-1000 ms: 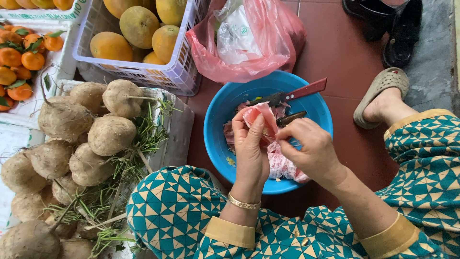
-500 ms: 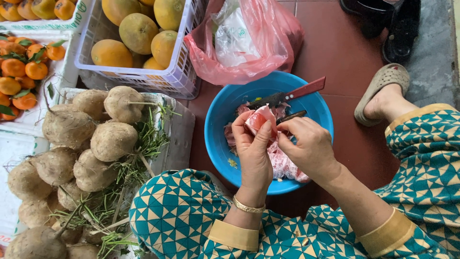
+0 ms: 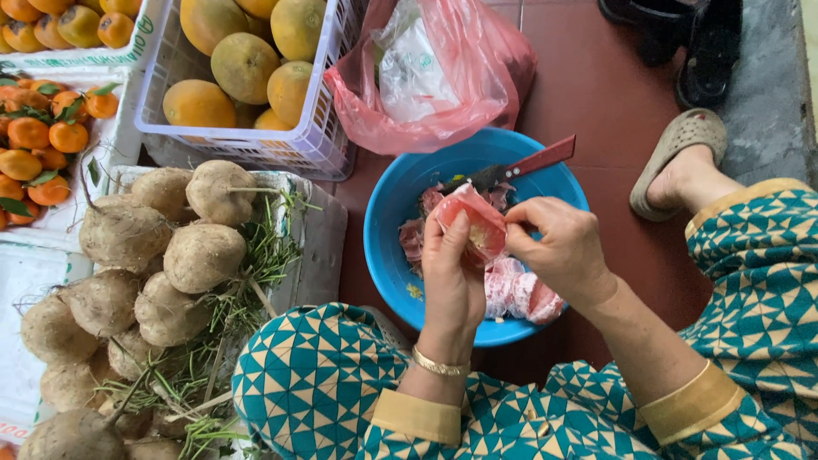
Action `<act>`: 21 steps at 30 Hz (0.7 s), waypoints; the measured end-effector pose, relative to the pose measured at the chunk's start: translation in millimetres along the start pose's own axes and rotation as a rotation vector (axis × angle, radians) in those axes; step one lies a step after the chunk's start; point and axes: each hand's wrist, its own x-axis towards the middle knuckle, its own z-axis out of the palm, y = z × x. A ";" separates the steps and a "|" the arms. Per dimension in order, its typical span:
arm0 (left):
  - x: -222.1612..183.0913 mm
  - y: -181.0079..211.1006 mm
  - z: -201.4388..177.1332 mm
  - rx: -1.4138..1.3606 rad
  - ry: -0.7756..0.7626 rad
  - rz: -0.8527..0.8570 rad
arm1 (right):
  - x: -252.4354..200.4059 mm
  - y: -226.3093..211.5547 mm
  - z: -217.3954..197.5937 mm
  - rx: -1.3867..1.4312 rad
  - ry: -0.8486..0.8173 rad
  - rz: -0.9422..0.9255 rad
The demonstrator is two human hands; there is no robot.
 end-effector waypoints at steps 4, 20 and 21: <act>2.8 5.8 1.1 -0.055 0.023 -0.078 | 2.9 2.6 -3.0 -0.014 -0.006 0.047; -9.6 9.0 2.0 0.203 -0.142 0.048 | 20.7 -9.9 -12.6 0.665 -0.104 0.436; -10.6 8.2 2.9 0.146 -0.122 0.066 | 18.0 -8.5 -9.7 0.722 -0.050 0.474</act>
